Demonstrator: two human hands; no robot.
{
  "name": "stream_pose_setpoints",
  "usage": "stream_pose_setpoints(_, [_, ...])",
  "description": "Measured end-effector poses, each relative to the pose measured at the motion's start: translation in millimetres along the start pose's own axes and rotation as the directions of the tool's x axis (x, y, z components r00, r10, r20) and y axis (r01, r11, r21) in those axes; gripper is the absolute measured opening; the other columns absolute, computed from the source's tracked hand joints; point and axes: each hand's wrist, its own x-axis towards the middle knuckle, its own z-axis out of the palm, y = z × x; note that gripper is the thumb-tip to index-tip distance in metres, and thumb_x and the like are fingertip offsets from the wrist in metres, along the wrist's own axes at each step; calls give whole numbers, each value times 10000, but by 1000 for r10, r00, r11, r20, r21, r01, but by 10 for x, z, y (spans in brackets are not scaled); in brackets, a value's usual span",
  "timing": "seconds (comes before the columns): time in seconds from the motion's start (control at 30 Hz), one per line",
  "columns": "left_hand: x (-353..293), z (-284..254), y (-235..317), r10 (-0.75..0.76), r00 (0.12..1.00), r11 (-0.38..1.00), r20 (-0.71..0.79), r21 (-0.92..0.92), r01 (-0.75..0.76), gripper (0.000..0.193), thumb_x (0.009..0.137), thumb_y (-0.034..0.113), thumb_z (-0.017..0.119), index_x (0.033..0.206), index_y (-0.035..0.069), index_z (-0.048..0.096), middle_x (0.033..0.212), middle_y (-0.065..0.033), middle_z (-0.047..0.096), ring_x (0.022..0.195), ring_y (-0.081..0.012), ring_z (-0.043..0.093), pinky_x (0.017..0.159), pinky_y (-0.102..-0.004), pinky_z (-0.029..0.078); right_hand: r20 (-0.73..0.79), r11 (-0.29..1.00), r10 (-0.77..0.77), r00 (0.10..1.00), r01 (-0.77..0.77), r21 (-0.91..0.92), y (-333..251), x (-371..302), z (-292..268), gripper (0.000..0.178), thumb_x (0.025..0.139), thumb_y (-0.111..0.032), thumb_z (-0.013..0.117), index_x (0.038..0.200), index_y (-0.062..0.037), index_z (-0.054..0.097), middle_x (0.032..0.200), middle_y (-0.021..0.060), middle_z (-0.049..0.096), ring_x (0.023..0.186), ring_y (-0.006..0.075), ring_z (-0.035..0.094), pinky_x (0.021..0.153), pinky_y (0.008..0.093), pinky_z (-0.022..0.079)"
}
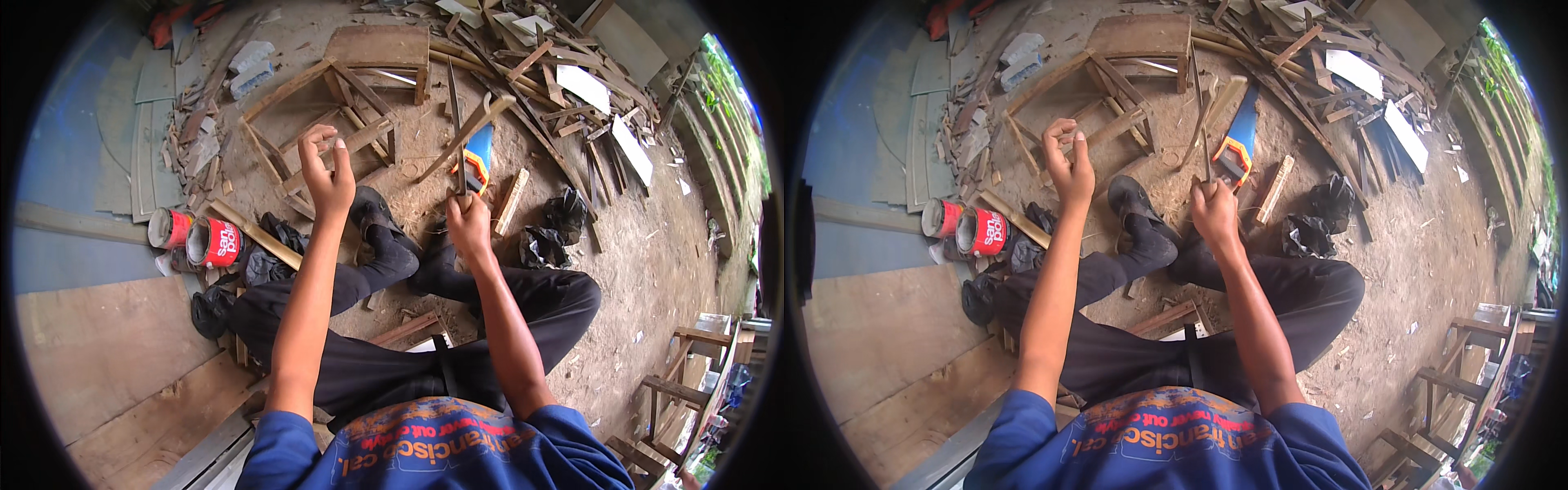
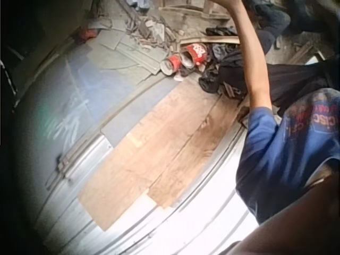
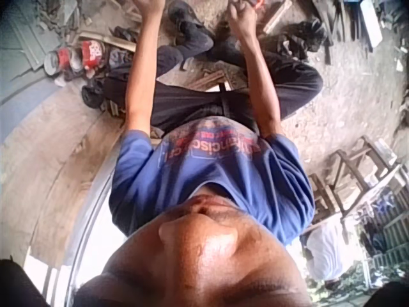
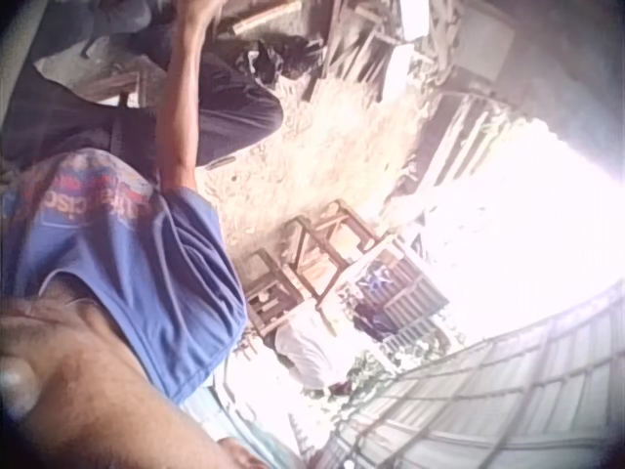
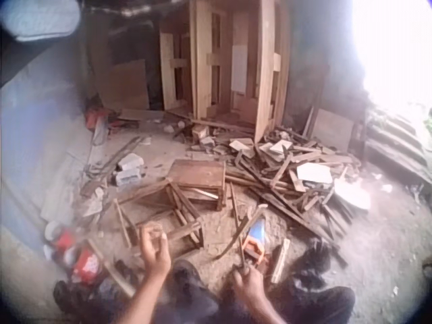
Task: The person sits on the floor and uses a metal file to shape a thin wooden stick. They repeatedly file the edges and ends of the stick, occasionally rotating it to work on different sides. The person also picks up and discards small wood shavings during the process.
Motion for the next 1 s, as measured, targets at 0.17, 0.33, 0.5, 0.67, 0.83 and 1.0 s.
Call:
stream_pose_setpoints(0.17, [-41,-149,-17,-39,999,999,3,5,39,162,929,77,570,1080,21,548,1116,-99,586,1026,-229,557,851,-343,432,-15,991,66,998,-64,118,-491,50,-349,246,920,-208,630,856,29,625,647,100,596,597,147,549,577,357,464])
stream_pose_setpoints(0.33, [-249,-335,-153,-189,982,982,14,31,188,198,949,71,563,1135,9,536,1159,-97,576,1006,-162,537,895,-316,433,31,981,8,999,-14,195,-1029,-141,-670,244,919,-199,627,893,43,641,681,123,639,600,219,606,586,366,480])
stream_pose_setpoints(0.5, [-249,-94,-15,-164,984,986,65,-13,165,201,955,77,565,1143,10,538,1125,-85,570,994,-159,538,891,-318,436,-16,999,-32,999,32,-7,-34,283,53,389,920,-291,664,710,15,546,576,107,530,527,194,502,530,411,419])
stream_pose_setpoints(0.67, [-373,-269,-30,-164,984,986,69,9,164,208,955,78,565,1152,14,542,1114,-83,572,962,-157,534,880,-308,437,61,998,65,996,-65,-4,-375,242,111,480,936,-380,662,694,12,528,572,113,525,537,189,494,533,408,416])
stream_pose_setpoints(0.83, [-628,-587,-167,-253,965,967,67,53,250,196,940,66,566,1122,-4,548,1114,-108,574,957,-202,542,847,-339,449,-133,938,-82,988,122,326,-820,7,-69,266,925,-225,693,882,21,602,630,102,597,571,134,523,557,325,442])
stream_pose_setpoints(1.0, [-602,-520,-137,-289,956,957,46,-21,290,198,956,68,560,1143,6,532,1140,-94,570,985,-179,544,864,-317,447,-55,999,-45,997,45,8,2,-24,288,243,880,-198,662,833,36,611,724,266,641,748,456,663,667,489,504])
